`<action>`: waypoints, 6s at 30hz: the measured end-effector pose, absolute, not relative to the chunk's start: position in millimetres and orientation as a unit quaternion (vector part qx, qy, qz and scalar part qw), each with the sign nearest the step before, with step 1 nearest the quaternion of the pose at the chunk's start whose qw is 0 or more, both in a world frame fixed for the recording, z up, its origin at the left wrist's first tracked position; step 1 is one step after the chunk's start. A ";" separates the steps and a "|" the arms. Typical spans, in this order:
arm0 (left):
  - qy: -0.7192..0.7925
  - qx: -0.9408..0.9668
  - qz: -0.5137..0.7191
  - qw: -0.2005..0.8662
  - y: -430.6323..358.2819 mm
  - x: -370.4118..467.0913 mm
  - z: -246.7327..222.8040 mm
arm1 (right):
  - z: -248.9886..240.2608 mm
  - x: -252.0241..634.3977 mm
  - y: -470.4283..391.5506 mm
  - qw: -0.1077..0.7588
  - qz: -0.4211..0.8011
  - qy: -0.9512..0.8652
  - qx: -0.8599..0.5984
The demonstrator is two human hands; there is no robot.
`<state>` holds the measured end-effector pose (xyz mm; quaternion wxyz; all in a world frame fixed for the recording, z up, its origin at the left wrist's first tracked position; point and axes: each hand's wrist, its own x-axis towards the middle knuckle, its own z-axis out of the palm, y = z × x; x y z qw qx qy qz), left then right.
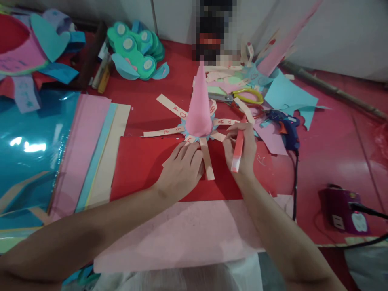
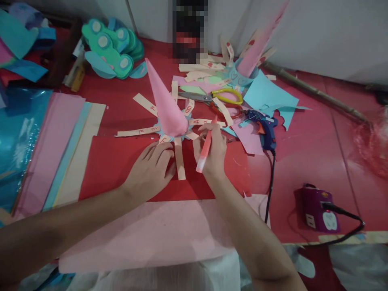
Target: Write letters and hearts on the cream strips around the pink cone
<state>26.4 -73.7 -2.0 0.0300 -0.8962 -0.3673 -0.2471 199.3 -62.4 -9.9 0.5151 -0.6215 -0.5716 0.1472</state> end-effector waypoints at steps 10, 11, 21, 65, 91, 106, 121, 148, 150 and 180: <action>-0.363 -0.915 -0.174 0.021 -73.8 23.7 -4.5 | 1.0 193.1 -66.8 0.622 -0.038 -0.501 -0.601; -0.359 -0.917 -0.173 0.017 -73.7 23.1 -4.9 | 1.4 192.3 -67.5 0.626 -0.047 -0.497 -0.599; -0.379 -0.913 -0.150 0.015 -75.3 24.9 -5.8 | -10.4 194.8 -74.4 0.645 -0.101 -0.510 -0.560; -0.279 -0.933 -0.206 0.091 -76.4 24.2 -1.2 | -0.7 194.0 -61.9 0.480 0.357 -0.518 -0.611; -0.276 -0.940 -0.181 0.093 -77.0 23.9 2.0 | -5.1 195.6 -61.0 0.468 0.356 -0.524 -0.616; -0.247 -0.937 -0.226 0.101 -82.3 24.4 3.7 | 4.4 192.7 -62.7 0.505 0.342 -0.505 -0.611; -0.222 -0.939 -0.249 0.083 -88.4 25.0 3.9 | 2.4 191.0 -66.1 0.470 0.366 -0.524 -0.609; -0.227 -0.940 -0.242 0.074 -89.7 25.0 2.5 | 0.0 192.9 -66.3 0.458 0.389 -0.532 -0.597; -0.228 -0.940 -0.242 0.076 -89.5 24.9 2.9 | 1.5 192.8 -66.9 0.452 0.389 -0.536 -0.598; -0.228 -0.941 -0.246 0.039 -85.2 25.4 3.6 | -5.3 196.9 -62.9 0.505 0.094 -0.582 -0.630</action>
